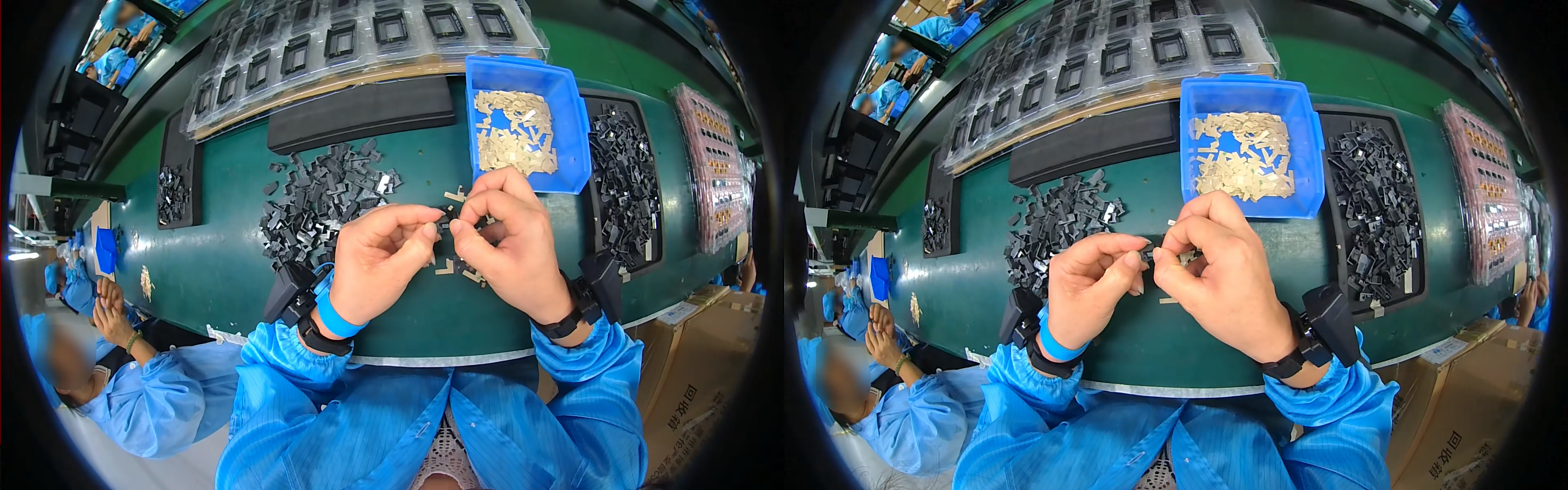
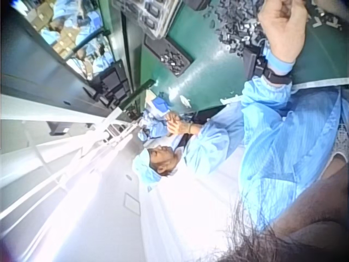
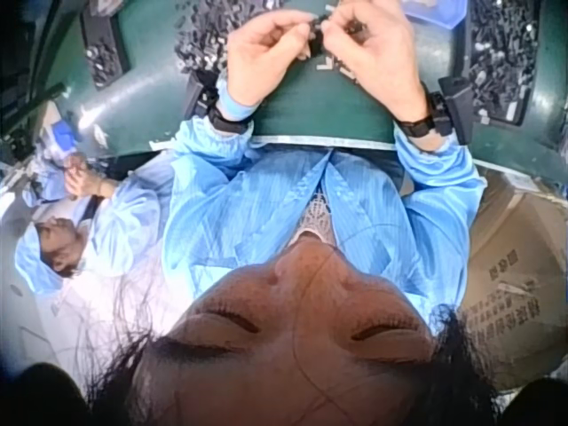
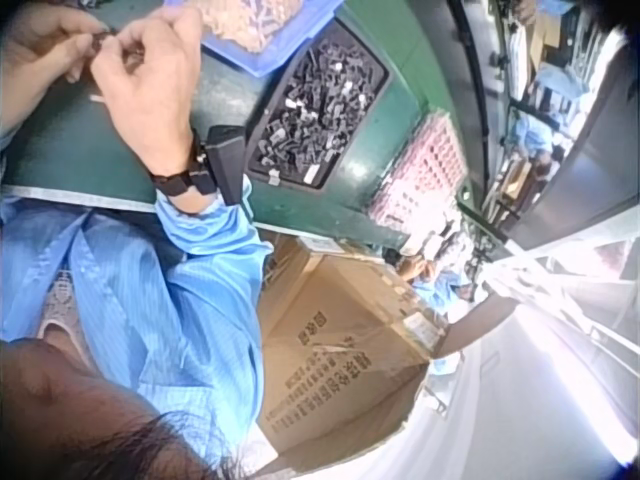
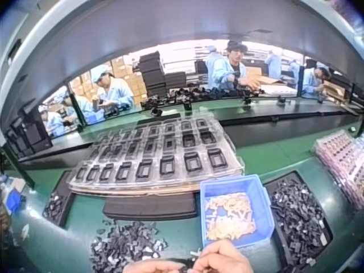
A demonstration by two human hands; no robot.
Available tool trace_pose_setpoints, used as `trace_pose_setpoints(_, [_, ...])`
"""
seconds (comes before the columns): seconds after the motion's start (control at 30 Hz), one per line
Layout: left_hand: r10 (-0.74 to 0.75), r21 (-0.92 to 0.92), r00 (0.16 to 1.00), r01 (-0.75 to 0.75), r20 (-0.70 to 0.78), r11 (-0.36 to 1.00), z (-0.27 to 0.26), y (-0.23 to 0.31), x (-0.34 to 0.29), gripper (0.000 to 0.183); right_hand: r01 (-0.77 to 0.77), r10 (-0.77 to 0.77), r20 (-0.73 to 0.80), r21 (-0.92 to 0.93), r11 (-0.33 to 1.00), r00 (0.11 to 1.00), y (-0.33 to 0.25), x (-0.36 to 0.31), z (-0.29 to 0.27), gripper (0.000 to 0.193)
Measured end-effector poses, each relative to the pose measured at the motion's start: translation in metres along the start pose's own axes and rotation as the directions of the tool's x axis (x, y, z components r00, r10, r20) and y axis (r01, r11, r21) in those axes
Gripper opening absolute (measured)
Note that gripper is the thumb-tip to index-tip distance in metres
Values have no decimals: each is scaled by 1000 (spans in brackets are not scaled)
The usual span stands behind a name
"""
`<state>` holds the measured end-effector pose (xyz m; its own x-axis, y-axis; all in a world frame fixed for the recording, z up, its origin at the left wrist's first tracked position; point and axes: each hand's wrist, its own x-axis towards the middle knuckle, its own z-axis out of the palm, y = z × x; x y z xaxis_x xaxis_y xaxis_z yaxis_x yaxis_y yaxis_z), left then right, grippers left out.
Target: Manually assembling small plastic and metal electronic components at a factory workstation.
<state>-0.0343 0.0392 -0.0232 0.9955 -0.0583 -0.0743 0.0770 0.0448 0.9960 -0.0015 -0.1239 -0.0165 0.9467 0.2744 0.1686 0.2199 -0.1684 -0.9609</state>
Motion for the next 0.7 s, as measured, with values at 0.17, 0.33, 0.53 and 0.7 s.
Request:
trace_pose_setpoints(0.17, [7,-7,1000,-7,5,1000,1,0,0,14,0,0,-2,-10,1000,1000,2,0,0,9])
trace_pose_setpoints(0.33, [-13,24,1000,13,-6,1000,2,2,0,15,-11,11,-9,1,1000,1000,0,0,0,9])
trace_pose_setpoints(0.53, [-4,-12,1000,4,-1,1000,0,-2,-1,14,0,0,-10,-9,1000,1000,0,0,0,8])
trace_pose_setpoints(0.7, [3,-5,1000,-3,4,1000,1,-1,-1,14,-13,13,-12,-19,1000,1000,1,-1,0,9])
